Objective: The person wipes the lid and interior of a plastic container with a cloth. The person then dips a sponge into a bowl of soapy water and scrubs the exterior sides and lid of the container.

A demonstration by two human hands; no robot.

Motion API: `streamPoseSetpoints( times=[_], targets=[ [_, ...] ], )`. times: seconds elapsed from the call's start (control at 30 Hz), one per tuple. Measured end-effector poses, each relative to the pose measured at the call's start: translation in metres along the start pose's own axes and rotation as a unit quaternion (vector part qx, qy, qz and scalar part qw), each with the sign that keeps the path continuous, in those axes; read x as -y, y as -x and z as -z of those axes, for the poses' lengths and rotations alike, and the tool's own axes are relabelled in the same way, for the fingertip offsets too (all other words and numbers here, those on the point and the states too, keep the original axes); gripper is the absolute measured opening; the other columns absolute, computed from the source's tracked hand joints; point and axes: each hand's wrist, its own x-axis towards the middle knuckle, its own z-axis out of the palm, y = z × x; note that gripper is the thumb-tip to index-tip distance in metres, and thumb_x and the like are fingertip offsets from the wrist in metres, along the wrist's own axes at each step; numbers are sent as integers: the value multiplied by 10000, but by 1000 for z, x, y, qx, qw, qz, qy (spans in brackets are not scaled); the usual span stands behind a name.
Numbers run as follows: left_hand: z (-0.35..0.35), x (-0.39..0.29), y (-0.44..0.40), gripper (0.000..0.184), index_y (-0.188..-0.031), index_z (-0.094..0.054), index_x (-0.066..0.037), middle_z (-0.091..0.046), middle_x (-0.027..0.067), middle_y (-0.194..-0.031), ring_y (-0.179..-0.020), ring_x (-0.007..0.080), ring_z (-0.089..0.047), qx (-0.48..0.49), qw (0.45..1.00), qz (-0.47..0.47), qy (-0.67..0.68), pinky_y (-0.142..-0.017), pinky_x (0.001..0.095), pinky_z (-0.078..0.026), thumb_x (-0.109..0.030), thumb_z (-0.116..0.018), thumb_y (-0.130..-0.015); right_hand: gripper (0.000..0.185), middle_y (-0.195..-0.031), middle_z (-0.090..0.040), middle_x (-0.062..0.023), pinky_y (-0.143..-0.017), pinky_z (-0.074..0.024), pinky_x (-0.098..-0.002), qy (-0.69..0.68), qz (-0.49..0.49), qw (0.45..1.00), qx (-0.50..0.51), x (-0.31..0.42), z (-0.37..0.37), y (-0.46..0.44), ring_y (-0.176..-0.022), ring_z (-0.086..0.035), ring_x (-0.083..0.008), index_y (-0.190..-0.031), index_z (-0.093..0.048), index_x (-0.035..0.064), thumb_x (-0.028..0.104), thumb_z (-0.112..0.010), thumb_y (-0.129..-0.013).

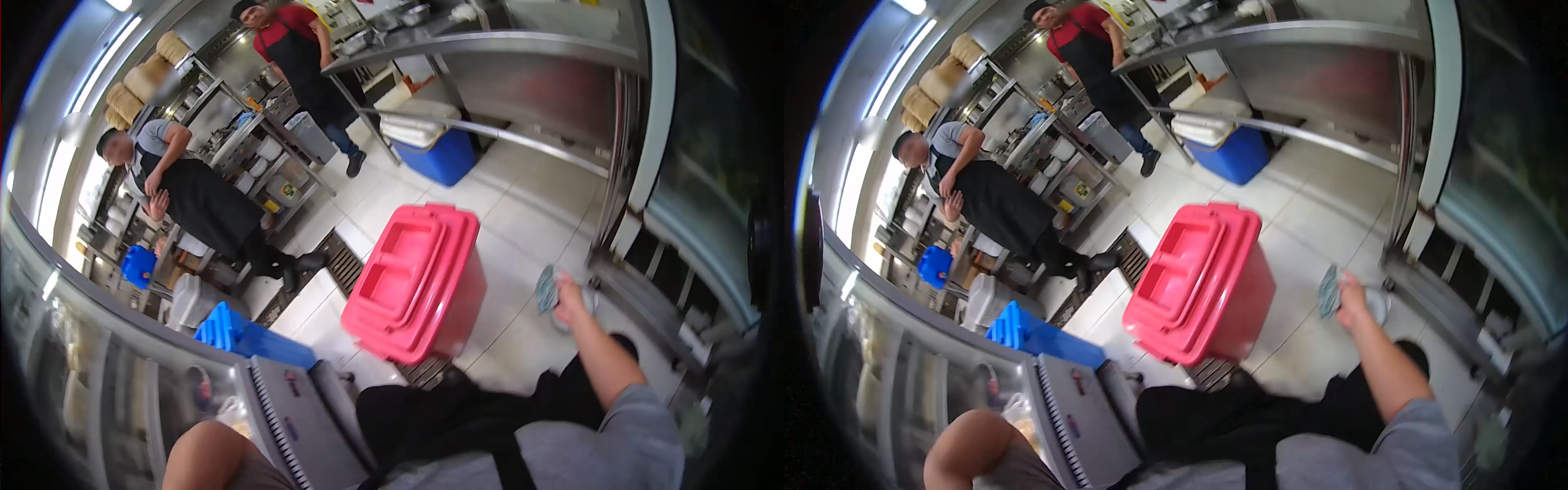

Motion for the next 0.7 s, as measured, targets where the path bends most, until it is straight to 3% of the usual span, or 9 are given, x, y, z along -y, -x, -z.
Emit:
streamPoseSetpoints(
  times=[0.1, 0.17, 0.27, 0.7],
  targets=[
    [-33, -32, 34, 49, -837, -649, -50, -637, 83, -807, -701, 170, -628, 23, 999, 41, 17, -625, 318, -499, -57, -607, -814, 350, -1091, -629, -93, -846, -511, -377, 4, -45, 999, 3, -33, 24, -32, -961, -612, -219, -1299, -493, 92, 70, -372, -971],
    [-57, -51, 56, 52, -848, -645, -47, -635, 85, -818, -702, 170, -629, 14, 997, 71, 30, -625, 318, -499, -61, -609, -814, 337, -1078, -642, -75, -862, -503, -353, 60, 24, 997, 38, -33, 1, -14, -952, -622, -226, -1279, -521, 63, 89, -386, -971],
    [-84, -73, 75, 62, -864, -639, -43, -631, 89, -836, -705, 170, -629, -1, 994, 95, 52, -626, 316, -499, -68, -611, -814, 328, -1113, -632, -73, -870, -502, -343, 49, 29, 996, 67, -43, -7, -4, -970, -621, -211, -1279, -521, 56, 81, -389, -980],
    [-126, -107, 77, 138, -934, -613, -24, -615, 103, -911, -715, 171, -630, 6, 994, 84, 73, -631, 310, -500, -96, -623, -816, 357, -1145, -624, -88, -883, -501, -346, -18, 53, 997, 51, -13, -8, 44, -1009, -613, -200, -1314, -499, 50, 46, -409, -969]
  ],
)
